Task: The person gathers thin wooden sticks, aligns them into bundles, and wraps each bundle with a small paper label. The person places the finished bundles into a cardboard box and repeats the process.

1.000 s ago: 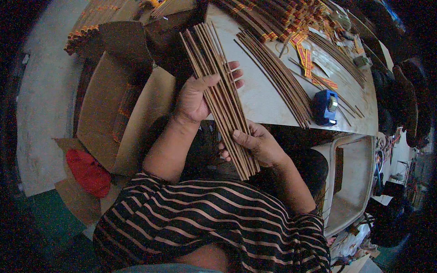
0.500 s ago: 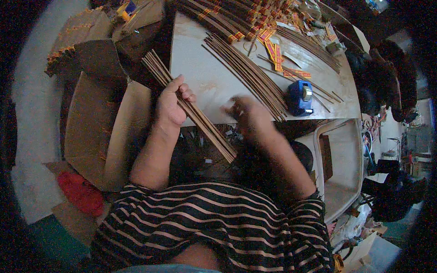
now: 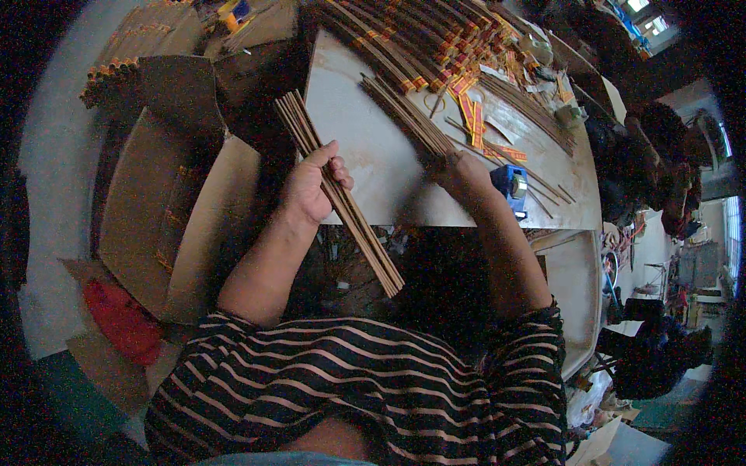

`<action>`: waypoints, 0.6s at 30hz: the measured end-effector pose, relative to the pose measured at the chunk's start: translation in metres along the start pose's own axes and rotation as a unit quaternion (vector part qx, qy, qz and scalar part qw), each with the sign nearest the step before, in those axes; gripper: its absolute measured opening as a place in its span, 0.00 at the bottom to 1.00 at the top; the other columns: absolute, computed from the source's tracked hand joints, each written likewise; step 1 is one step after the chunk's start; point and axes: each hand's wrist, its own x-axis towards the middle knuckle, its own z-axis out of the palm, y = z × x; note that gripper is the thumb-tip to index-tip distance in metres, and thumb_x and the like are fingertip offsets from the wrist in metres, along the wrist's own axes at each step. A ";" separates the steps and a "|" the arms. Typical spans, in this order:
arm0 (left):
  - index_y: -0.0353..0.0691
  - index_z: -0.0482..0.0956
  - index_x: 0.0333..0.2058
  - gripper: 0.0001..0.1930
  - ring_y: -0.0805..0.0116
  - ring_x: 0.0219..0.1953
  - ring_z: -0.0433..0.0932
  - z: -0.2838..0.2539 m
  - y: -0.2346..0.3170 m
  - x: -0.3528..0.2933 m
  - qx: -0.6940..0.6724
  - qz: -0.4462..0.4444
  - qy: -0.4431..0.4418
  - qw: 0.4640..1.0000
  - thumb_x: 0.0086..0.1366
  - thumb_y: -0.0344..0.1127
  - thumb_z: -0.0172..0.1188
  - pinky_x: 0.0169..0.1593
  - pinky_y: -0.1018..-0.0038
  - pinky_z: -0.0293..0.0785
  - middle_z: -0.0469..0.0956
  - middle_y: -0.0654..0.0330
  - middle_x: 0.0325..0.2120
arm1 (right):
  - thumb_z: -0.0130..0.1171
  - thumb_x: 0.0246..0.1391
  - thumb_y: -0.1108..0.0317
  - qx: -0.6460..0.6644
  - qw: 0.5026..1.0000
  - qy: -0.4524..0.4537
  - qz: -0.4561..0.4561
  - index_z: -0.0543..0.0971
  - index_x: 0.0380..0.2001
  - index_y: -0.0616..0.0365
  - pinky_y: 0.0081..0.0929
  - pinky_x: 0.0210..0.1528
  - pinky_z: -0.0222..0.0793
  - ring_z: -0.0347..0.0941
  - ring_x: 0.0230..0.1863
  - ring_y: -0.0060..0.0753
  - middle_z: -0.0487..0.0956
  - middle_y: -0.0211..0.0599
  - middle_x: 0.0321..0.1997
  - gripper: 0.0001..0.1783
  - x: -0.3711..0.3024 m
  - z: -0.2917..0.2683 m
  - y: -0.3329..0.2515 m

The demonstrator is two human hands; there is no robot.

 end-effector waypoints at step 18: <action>0.34 0.69 0.28 0.06 0.62 0.22 0.72 0.001 -0.002 0.008 -0.006 0.015 -0.048 0.999 0.58 0.32 0.52 0.29 0.68 0.72 0.72 0.55 0.20 | 0.47 0.53 0.67 0.172 0.980 0.102 -0.010 0.67 0.30 0.61 0.34 0.26 0.64 0.68 0.25 0.44 0.71 0.44 0.23 0.08 -0.021 -0.008 -0.007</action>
